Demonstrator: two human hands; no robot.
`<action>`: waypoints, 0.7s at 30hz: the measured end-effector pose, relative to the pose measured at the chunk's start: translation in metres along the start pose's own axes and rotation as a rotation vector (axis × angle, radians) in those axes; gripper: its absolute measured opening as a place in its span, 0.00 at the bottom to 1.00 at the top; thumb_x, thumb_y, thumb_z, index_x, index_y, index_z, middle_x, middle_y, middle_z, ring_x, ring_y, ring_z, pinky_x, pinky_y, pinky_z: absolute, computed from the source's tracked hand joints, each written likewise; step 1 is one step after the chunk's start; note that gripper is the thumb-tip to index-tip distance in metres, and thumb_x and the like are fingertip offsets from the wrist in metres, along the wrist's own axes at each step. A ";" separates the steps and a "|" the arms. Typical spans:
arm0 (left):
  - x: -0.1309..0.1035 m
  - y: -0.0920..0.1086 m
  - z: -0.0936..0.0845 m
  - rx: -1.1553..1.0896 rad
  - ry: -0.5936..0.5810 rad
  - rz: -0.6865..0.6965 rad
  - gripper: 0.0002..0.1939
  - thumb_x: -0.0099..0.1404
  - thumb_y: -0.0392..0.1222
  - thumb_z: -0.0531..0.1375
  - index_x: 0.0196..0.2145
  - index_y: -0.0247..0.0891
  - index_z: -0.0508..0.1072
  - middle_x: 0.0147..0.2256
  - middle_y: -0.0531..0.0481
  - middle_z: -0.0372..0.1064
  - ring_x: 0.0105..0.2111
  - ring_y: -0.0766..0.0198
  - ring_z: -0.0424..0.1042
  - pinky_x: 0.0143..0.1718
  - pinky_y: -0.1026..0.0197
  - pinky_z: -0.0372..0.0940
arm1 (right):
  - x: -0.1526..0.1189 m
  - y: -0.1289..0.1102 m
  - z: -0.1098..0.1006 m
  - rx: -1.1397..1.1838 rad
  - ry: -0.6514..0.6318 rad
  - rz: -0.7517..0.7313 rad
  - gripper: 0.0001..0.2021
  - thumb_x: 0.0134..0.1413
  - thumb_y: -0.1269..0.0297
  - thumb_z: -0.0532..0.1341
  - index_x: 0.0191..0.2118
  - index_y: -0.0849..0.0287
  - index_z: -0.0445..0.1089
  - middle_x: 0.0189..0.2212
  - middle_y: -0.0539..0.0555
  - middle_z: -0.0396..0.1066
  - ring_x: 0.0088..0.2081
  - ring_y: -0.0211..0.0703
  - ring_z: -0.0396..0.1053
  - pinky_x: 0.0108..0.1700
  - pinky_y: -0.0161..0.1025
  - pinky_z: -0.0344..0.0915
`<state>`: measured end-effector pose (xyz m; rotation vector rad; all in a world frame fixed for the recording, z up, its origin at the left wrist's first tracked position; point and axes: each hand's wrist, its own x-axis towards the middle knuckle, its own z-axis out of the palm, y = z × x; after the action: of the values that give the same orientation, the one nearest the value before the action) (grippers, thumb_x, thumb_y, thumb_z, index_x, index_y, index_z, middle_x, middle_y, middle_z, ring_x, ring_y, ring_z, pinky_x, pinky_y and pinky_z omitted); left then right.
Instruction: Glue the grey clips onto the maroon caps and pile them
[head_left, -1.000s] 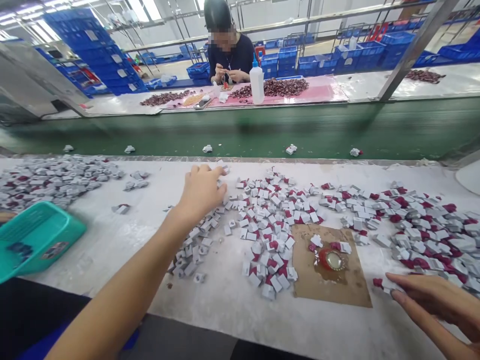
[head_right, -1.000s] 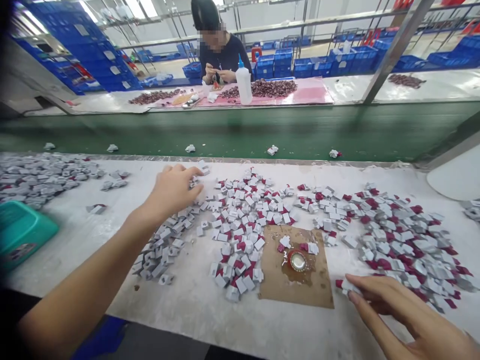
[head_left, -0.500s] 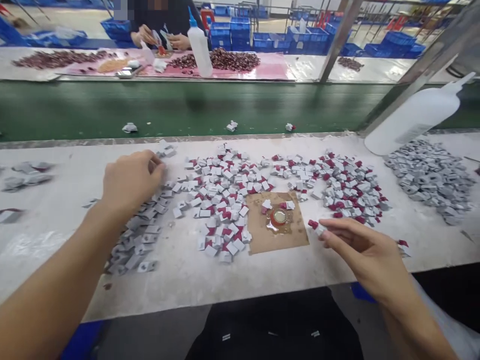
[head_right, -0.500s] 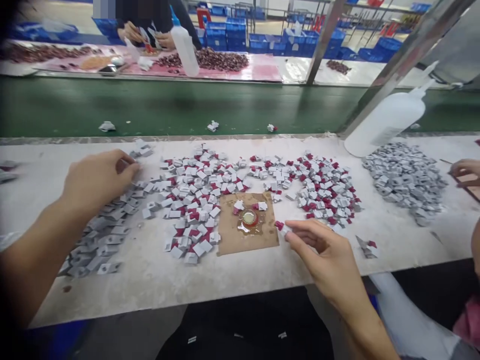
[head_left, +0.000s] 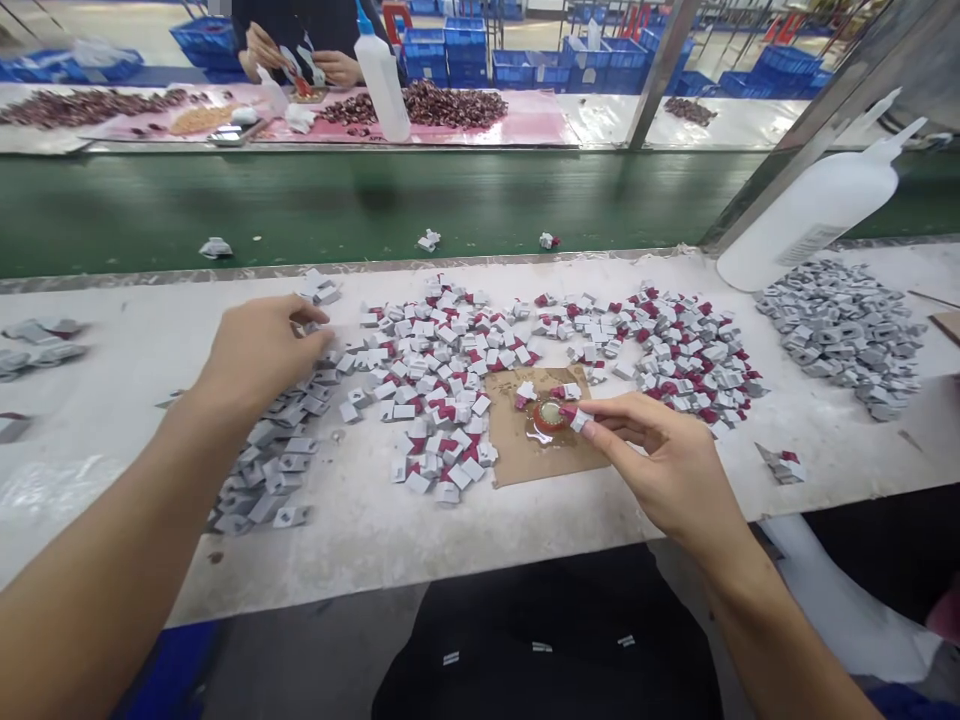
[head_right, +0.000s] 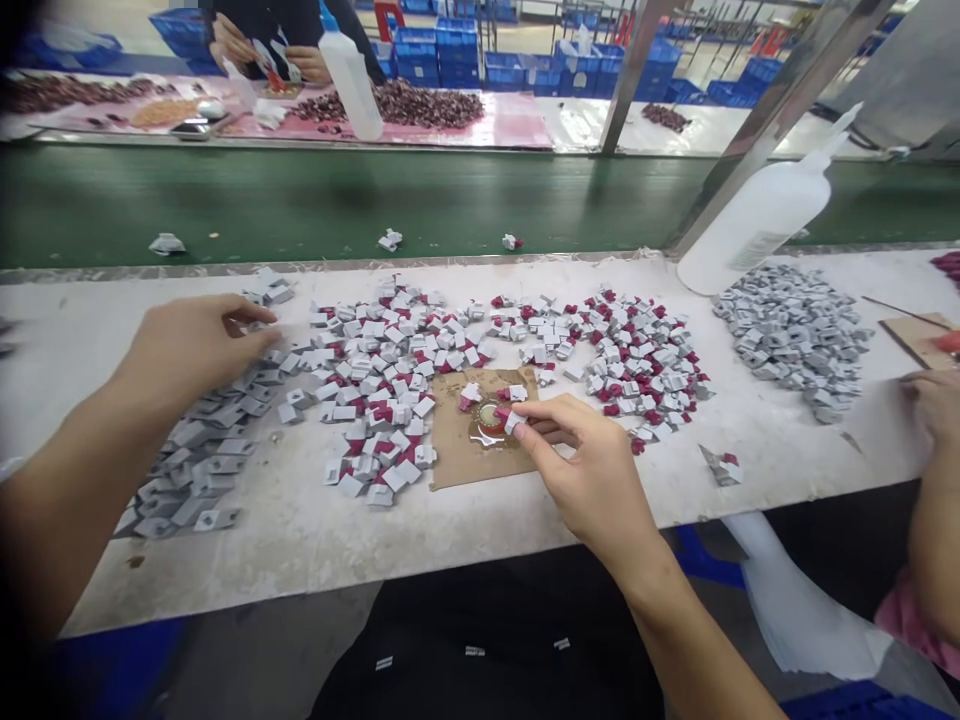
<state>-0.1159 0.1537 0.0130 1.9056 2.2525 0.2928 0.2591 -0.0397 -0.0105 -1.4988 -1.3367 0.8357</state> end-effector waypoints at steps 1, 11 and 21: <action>-0.003 0.001 0.001 -0.031 0.008 0.013 0.16 0.63 0.57 0.68 0.43 0.46 0.81 0.39 0.47 0.81 0.47 0.42 0.77 0.57 0.45 0.73 | 0.000 -0.001 0.000 -0.015 -0.013 -0.010 0.08 0.70 0.57 0.74 0.48 0.51 0.90 0.45 0.56 0.89 0.44 0.51 0.88 0.48 0.47 0.88; -0.009 0.000 0.001 -0.295 -0.036 -0.017 0.14 0.56 0.53 0.73 0.37 0.46 0.80 0.36 0.49 0.85 0.43 0.47 0.81 0.50 0.50 0.77 | 0.001 -0.003 0.006 -0.106 -0.026 -0.067 0.08 0.73 0.58 0.73 0.49 0.52 0.90 0.46 0.56 0.90 0.45 0.51 0.88 0.48 0.47 0.86; 0.004 0.020 -0.008 -0.164 -0.009 0.011 0.06 0.56 0.42 0.71 0.28 0.46 0.77 0.27 0.50 0.75 0.44 0.42 0.80 0.61 0.40 0.73 | 0.004 -0.007 0.005 0.053 0.035 -0.021 0.07 0.69 0.57 0.76 0.47 0.50 0.91 0.45 0.56 0.89 0.47 0.53 0.89 0.50 0.47 0.89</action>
<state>-0.0994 0.1607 0.0259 1.8326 2.1397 0.4546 0.2522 -0.0349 -0.0051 -1.4496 -1.2936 0.8219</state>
